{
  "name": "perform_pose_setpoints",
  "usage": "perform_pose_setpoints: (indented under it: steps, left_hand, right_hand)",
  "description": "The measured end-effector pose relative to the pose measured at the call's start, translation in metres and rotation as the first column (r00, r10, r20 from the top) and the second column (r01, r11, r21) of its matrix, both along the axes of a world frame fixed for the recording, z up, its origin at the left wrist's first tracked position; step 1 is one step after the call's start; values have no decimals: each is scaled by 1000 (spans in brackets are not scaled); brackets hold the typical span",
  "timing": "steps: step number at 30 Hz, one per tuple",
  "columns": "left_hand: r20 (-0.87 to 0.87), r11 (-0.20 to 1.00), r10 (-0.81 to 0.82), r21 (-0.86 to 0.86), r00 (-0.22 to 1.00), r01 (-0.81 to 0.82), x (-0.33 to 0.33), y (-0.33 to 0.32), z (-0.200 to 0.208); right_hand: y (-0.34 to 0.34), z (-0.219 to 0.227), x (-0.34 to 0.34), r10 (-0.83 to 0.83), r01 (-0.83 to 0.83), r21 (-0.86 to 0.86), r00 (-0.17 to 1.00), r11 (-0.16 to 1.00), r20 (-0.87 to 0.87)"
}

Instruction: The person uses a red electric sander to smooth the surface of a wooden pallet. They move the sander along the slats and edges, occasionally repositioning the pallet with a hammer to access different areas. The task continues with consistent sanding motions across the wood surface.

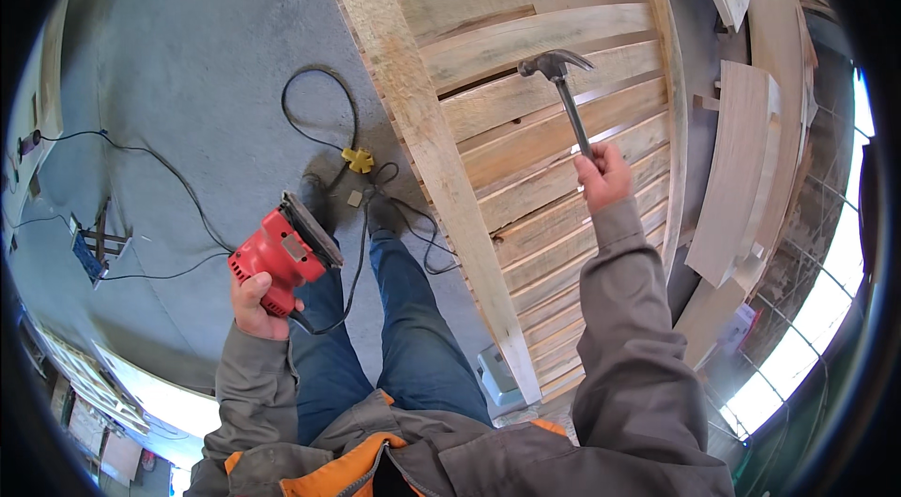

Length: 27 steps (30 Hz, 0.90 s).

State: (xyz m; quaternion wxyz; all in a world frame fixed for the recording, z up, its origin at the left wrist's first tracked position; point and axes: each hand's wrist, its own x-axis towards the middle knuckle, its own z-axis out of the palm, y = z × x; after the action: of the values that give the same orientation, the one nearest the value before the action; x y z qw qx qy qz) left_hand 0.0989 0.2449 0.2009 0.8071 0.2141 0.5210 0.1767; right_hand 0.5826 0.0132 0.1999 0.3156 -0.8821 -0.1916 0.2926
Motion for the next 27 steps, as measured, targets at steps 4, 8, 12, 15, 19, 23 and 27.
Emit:
perform_pose_setpoints:
  steps: [4, 8, 12, 15, 19, 23, 27]
  left_hand:
    - [7, 999, -38, 0, 999, 38, 6, 2, 7]
    - [-49, 996, -54, 75, 997, 57, 20, 7, 21]
    - [-167, 958, -74, 262, 983, 117, 42, 9, 38]
    - [-327, 801, -232, 470, 916, 370, 58, 14, 46]
    - [-510, 327, -293, 742, 809, 586, 113, 2, 58]
    - [-599, 131, -317, 740, 735, 660, 156, -22, 66]
    - [-641, 69, -305, 723, 704, 688, 186, -49, 65]
  right_hand:
    - [-18, -17, 28, 38, -30, -52, 985, 998, 167]
    - [-38, -22, 40, 119, -80, -121, 926, 989, 358]
    - [-51, -18, 31, 15, 72, -147, 855, 986, 518]
    - [-59, 4, 6, -127, 137, 17, 858, 990, 497]
    - [-42, 66, -81, -91, 87, 32, 851, 996, 518]
    - [-35, 89, -190, -117, 105, 62, 965, 993, 237]
    - [1, 110, -256, -171, 192, 233, 980, 953, -106]
